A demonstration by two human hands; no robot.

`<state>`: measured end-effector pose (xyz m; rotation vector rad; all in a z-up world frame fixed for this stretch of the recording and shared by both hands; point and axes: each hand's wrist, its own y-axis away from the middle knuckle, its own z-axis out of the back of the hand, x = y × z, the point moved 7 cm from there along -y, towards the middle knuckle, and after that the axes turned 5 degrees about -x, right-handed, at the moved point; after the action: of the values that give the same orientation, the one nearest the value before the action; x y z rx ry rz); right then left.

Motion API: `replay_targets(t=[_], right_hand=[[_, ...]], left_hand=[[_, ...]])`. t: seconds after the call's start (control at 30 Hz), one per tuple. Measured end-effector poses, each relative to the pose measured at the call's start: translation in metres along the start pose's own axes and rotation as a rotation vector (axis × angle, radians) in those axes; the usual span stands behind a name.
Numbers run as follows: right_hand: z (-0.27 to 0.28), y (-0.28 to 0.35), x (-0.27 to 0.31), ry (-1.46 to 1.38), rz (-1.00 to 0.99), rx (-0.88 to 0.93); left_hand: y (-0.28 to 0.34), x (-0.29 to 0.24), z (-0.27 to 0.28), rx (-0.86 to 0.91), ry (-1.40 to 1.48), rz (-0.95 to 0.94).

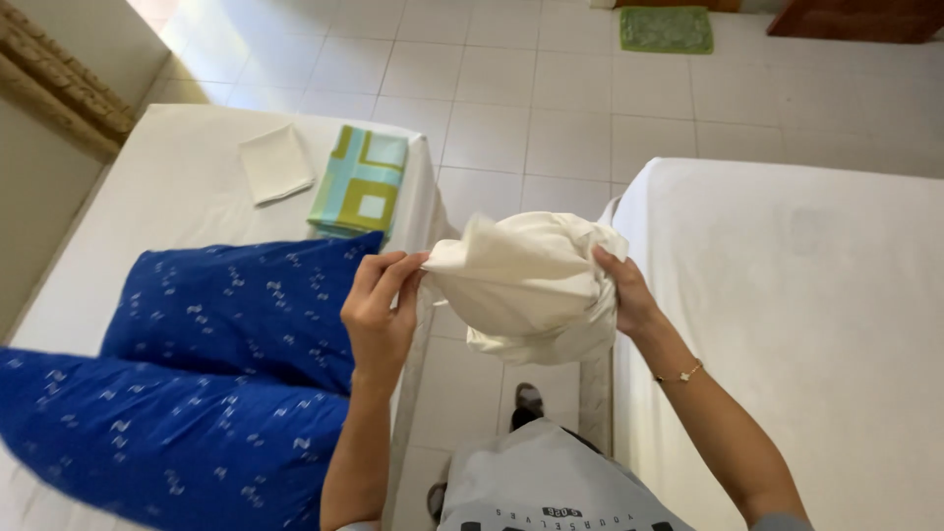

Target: The person places a blue pillow onto a bed and inserts it into a white pillowcase. They then remove the pillowcase, walk to a hallway, and fold the white pillowcase by hand.

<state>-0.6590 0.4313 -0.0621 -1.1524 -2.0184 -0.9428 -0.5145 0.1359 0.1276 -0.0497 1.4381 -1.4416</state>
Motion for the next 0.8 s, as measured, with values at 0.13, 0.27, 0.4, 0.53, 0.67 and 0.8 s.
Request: replay_targets(t=[0.13, 0.27, 0.4, 0.53, 0.67, 0.8], right_hand=[[0.141, -0.048, 0.017, 0.011, 0.03, -0.276], [0.237, -0.086, 0.023, 0.017, 0.039, -0.412], [0.227, -0.108, 0.036, 0.681, -0.117, -0.366], [0.197, -0.122, 0.021, 1.847, -0.171, 0.023], [-0.023, -0.073, 0.133, 1.174, 0.61, 0.311], [-0.058, -0.098, 0.173, 0.719, 0.549, 0.157]], left_hand=[[-0.021, 0.001, -0.034, -0.018, -0.174, -0.098], [-0.044, 0.007, -0.06, 0.022, -0.286, -0.134], [-0.068, 0.008, -0.088, 0.069, -0.196, -0.197], [-0.083, 0.042, -0.128, 0.079, 0.064, -0.116], [-0.105, 0.058, -0.188, 0.124, 0.17, -0.159], [-0.13, 0.074, -0.238, 0.236, 0.24, -0.111]])
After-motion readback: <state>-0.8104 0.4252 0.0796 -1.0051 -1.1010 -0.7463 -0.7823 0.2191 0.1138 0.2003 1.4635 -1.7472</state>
